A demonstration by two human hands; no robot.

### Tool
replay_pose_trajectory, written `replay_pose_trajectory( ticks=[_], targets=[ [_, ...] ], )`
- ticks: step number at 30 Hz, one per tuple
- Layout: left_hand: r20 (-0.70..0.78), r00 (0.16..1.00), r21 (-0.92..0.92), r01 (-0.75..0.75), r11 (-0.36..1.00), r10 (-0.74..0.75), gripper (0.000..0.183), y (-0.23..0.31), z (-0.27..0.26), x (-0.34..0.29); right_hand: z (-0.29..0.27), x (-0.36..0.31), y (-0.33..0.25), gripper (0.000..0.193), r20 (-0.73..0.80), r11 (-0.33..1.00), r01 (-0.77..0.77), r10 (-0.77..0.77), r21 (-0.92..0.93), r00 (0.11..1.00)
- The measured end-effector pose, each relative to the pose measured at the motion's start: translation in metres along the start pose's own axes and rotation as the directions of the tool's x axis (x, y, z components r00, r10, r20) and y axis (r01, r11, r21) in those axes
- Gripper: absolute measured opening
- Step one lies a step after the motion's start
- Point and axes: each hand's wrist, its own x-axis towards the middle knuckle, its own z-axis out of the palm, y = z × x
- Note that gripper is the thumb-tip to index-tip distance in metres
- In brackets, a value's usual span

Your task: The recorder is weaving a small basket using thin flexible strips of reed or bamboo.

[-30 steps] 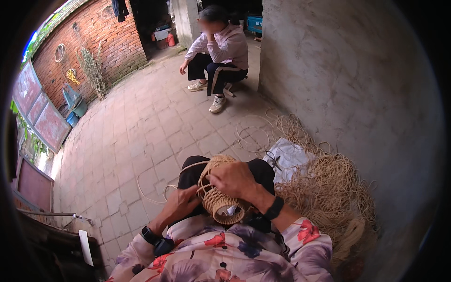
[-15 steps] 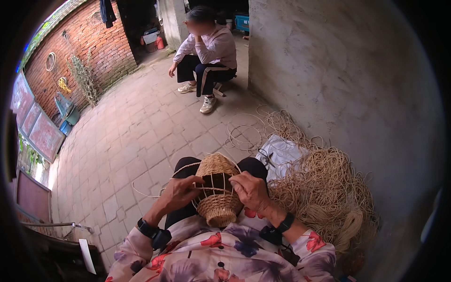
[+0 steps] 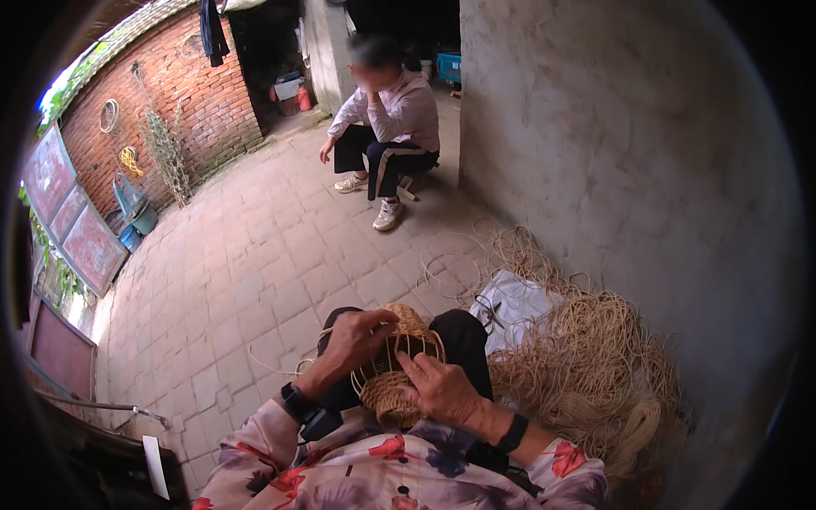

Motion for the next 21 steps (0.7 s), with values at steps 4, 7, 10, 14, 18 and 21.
replay_pose_trajectory(
  ticks=[4,7,10,14,18,21],
  targets=[
    [0.061,0.997,0.098,0.046,0.994,-0.053,0.023,0.008,0.005,0.002,-0.002,0.007,0.005,0.041,0.074,1.0,-0.013,0.013,-0.012,0.997],
    [0.022,0.997,0.081,0.07,0.994,-0.072,0.026,0.0,0.005,-0.013,0.003,0.011,0.007,0.032,0.085,1.0,-0.009,0.006,0.027,0.996],
    [0.181,0.954,0.142,0.217,0.966,-0.24,0.034,0.006,0.015,-0.014,0.009,0.01,0.014,0.026,0.084,0.999,-0.017,0.013,0.048,0.996],
    [0.137,0.947,0.298,0.242,0.924,-0.292,0.033,0.011,0.023,-0.006,0.014,0.013,0.011,0.019,0.09,0.999,-0.008,0.004,0.053,0.996],
    [0.007,0.985,0.273,0.163,0.948,-0.172,0.026,0.015,0.04,-0.016,0.016,0.005,0.017,0.016,0.056,0.996,-0.057,0.053,0.069,0.997],
    [-0.026,0.998,0.269,0.057,0.962,-0.052,0.02,0.015,0.047,-0.018,0.021,-0.002,0.027,0.015,0.045,0.995,-0.048,0.044,0.092,0.998]
  ],
)
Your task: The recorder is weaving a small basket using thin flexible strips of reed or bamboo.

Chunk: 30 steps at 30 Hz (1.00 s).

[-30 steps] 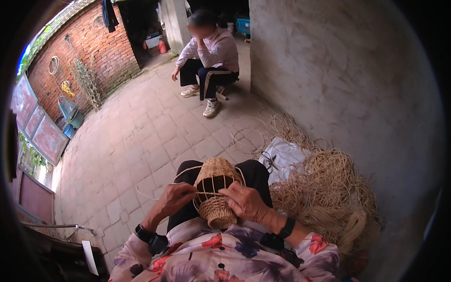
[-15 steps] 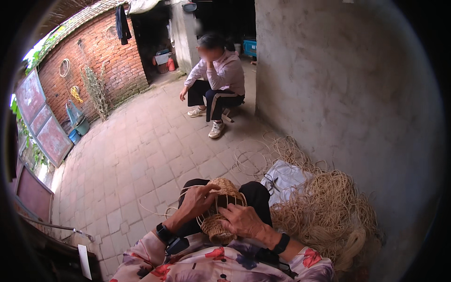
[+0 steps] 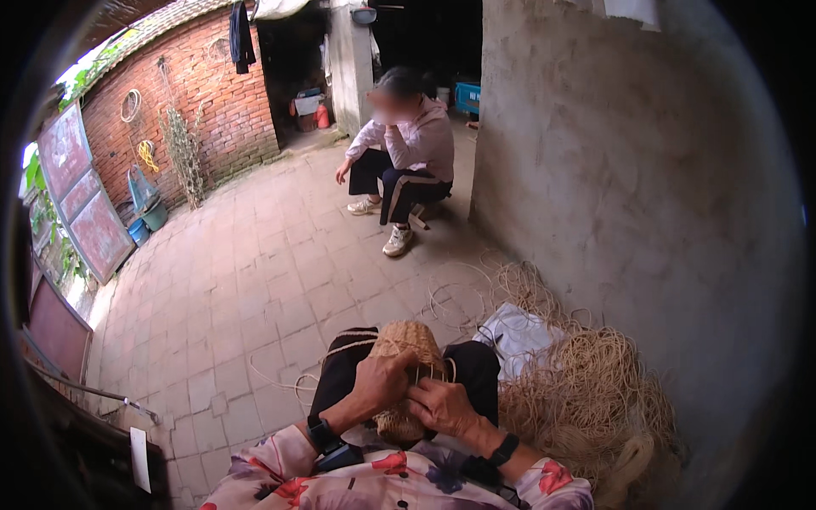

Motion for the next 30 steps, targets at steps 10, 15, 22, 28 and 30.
replay_pose_trajectory(
  ticks=[10,15,22,28,30],
  targets=[
    [0.051,0.994,-0.198,0.102,0.975,-0.093,0.022,0.001,-0.006,-0.005,-0.014,0.002,0.01,0.015,-0.018,0.935,-0.137,0.151,0.328,0.988],
    [0.188,0.97,-0.435,0.223,0.873,-0.154,0.03,-0.001,-0.031,-0.016,-0.018,0.03,0.01,0.014,-0.129,0.774,-0.297,0.435,0.56,0.891],
    [0.184,0.976,-0.537,0.203,0.819,-0.121,0.026,-0.015,-0.03,-0.027,0.003,0.072,0.015,0.017,-0.1,0.936,-0.244,0.276,0.252,0.956],
    [0.258,0.946,-0.523,0.307,0.795,-0.195,0.022,-0.012,-0.024,-0.022,0.011,0.074,0.038,0.024,0.063,0.85,-0.423,0.426,0.314,0.903],
    [0.23,0.96,-0.555,0.266,0.788,-0.162,0.022,-0.015,-0.02,-0.026,0.009,0.081,0.029,0.023,0.118,0.84,-0.484,0.47,0.246,0.875]
  ],
)
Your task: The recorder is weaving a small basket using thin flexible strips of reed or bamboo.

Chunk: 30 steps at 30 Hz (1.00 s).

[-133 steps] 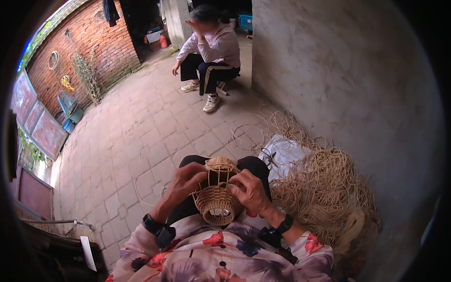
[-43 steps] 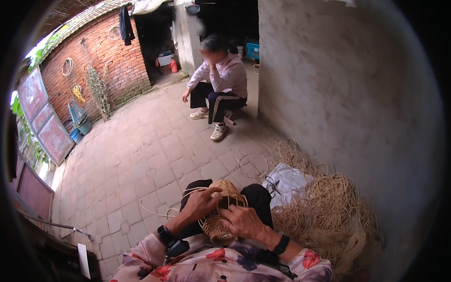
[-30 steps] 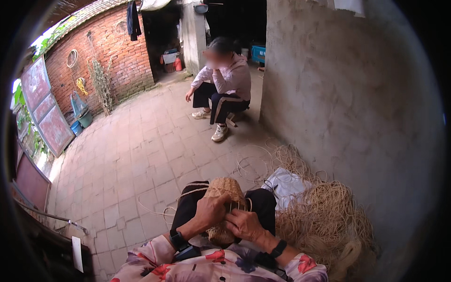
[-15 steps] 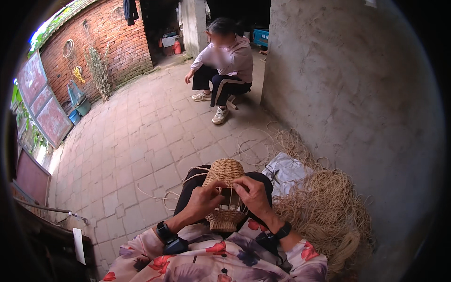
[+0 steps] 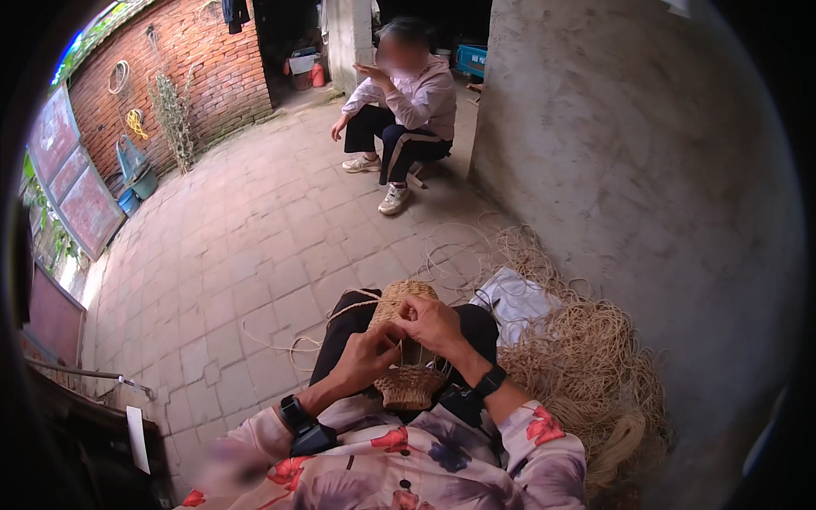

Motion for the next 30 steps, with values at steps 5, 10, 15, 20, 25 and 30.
replay_pose_trajectory(
  ticks=[5,10,15,20,25,30],
  targets=[
    [-0.013,1.0,-0.142,-0.027,0.99,0.025,0.025,-0.002,0.006,0.004,0.0,-0.002,0.028,0.017,-0.115,0.992,0.015,-0.001,0.123,0.993],
    [-0.035,0.978,-0.532,0.155,0.833,-0.205,0.024,-0.005,-0.008,-0.004,-0.031,-0.019,0.028,0.012,0.08,0.222,-0.111,0.141,0.969,0.987],
    [0.138,0.951,-0.917,0.228,0.326,-0.278,0.029,-0.031,-0.036,-0.027,-0.043,-0.04,0.022,0.029,0.252,0.634,-0.216,0.034,0.743,0.967],
    [0.206,0.88,-0.697,0.439,0.568,-0.428,0.028,-0.041,-0.053,-0.035,-0.025,-0.05,0.01,0.033,-0.01,0.928,-0.026,0.032,0.372,0.999],
    [0.302,0.838,-0.635,0.533,0.56,-0.455,0.02,-0.043,-0.044,-0.029,0.003,-0.046,-0.005,0.043,-0.186,0.984,0.043,-0.076,-0.172,0.98],
    [0.486,0.807,-0.793,0.569,0.22,-0.336,0.022,-0.037,-0.036,-0.024,0.008,-0.051,0.019,0.035,-0.282,0.994,0.077,-0.052,0.079,0.958]
  ],
)
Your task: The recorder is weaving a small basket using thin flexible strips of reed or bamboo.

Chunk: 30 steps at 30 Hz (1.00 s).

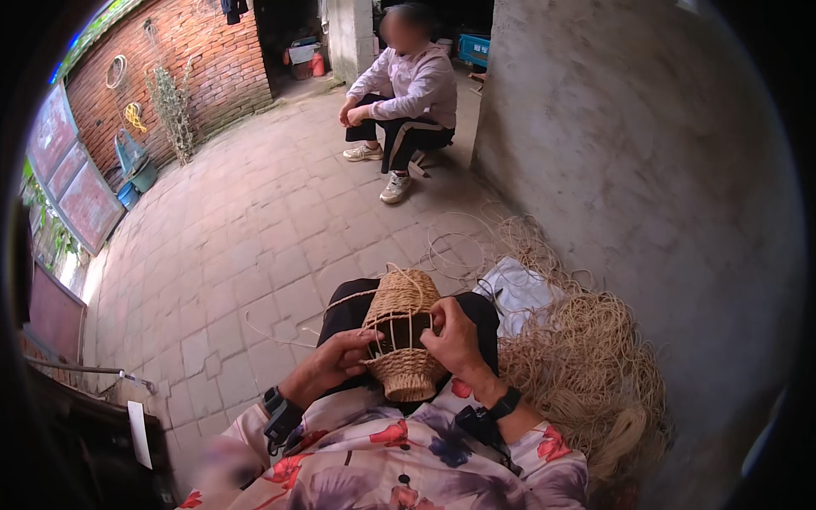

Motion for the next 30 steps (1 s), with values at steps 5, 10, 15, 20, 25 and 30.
replay_pose_trajectory(
  ticks=[5,10,15,20,25,30],
  targets=[
    [0.032,0.998,0.314,-0.065,0.947,0.058,0.026,0.008,0.016,0.018,0.002,-0.019,0.038,0.029,0.008,0.973,-0.17,0.17,0.154,0.985],
    [-0.02,0.964,0.649,-0.19,0.737,0.265,0.026,0.02,0.019,0.001,-0.022,-0.009,0.004,0.03,0.005,0.931,0.15,-0.157,-0.332,0.988],
    [0.065,0.865,0.484,-0.463,0.742,0.498,0.013,0.039,0.037,-0.03,-0.02,0.016,-0.052,0.022,-0.105,0.936,0.351,-0.353,-0.034,0.93],
    [0.108,0.859,0.432,-0.494,0.754,0.501,0.018,0.045,0.047,-0.026,-0.001,0.006,-0.053,0.023,0.21,0.849,0.097,-0.237,0.52,0.949],
    [0.058,0.86,0.674,-0.409,0.615,0.507,0.031,0.028,0.034,0.002,-0.02,-0.003,-0.043,0.026,0.011,0.98,0.125,-0.128,0.155,0.992],
    [0.079,0.882,0.892,-0.27,0.361,0.465,0.039,0.019,0.041,0.018,-0.013,-0.004,-0.032,0.025,-0.017,0.962,0.218,-0.224,-0.166,0.975]
  ],
)
